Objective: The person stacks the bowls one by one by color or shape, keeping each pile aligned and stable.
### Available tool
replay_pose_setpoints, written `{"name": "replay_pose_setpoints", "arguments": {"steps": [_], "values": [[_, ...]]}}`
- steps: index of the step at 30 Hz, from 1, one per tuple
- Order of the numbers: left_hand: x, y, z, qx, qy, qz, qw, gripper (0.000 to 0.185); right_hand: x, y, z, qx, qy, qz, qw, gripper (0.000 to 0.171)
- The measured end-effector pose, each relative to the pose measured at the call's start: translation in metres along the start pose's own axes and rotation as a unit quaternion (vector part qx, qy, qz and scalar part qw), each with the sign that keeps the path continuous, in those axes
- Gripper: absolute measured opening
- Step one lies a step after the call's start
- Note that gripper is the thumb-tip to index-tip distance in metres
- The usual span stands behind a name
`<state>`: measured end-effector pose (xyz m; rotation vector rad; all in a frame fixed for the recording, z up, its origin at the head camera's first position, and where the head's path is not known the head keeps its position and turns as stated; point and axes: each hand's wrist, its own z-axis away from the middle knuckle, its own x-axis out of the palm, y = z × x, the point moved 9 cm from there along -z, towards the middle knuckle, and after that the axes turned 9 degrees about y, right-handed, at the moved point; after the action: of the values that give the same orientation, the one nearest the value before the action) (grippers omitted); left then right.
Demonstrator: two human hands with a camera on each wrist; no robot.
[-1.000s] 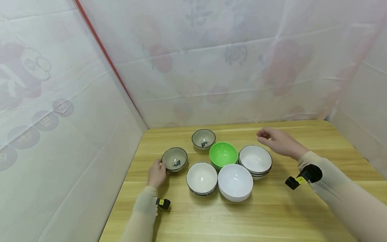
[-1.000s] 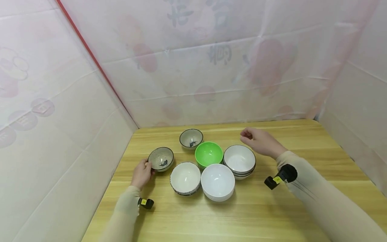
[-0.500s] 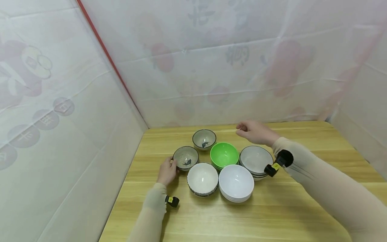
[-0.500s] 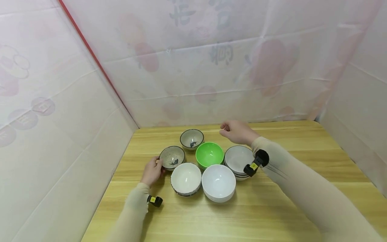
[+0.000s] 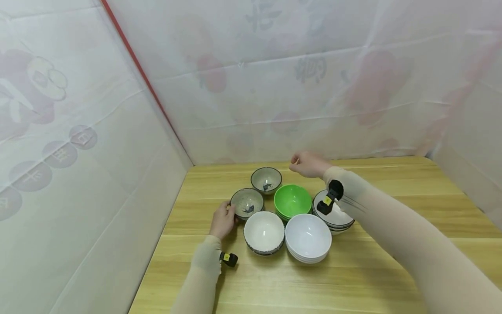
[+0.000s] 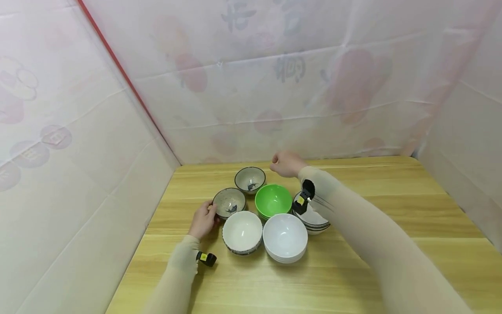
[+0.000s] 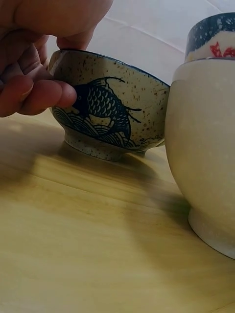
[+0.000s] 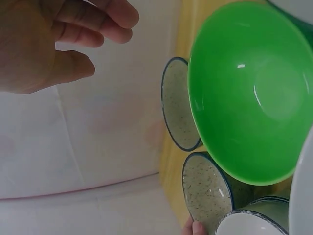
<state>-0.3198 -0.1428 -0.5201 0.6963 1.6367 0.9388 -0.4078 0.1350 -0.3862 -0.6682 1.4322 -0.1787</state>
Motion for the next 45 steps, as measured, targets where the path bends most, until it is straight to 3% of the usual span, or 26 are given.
{"name": "replay_pose_setpoints", "arguments": {"steps": [9,13,19,26,34,45], "values": [[0.005,0.004,0.000,-0.011,-0.006,0.020,0.9997,0.039,0.019,0.000,-0.016,0.037,-0.030,-0.007,0.999,0.027],[0.004,0.004,0.002,-0.016,-0.008,0.017,0.9997,0.039,0.029,0.000,-0.023,0.052,-0.039,-0.011,0.998,0.028],[0.002,0.004,0.006,-0.016,-0.008,0.021,0.9996,0.038,0.048,0.009,-0.034,0.074,-0.069,0.004,0.995,0.047],[0.004,0.004,0.009,-0.019,-0.012,0.031,0.9993,0.038,0.058,0.016,-0.032,0.102,-0.081,0.011,0.991,0.044],[-0.004,0.006,0.012,-0.017,0.015,-0.013,0.9997,0.041,0.066,0.028,-0.036,0.125,-0.100,0.014,0.987,0.036],[-0.020,0.008,0.018,-0.027,0.041,-0.047,0.9977,0.043,0.091,0.050,-0.045,0.177,-0.114,-0.026,0.977,0.030]]}}
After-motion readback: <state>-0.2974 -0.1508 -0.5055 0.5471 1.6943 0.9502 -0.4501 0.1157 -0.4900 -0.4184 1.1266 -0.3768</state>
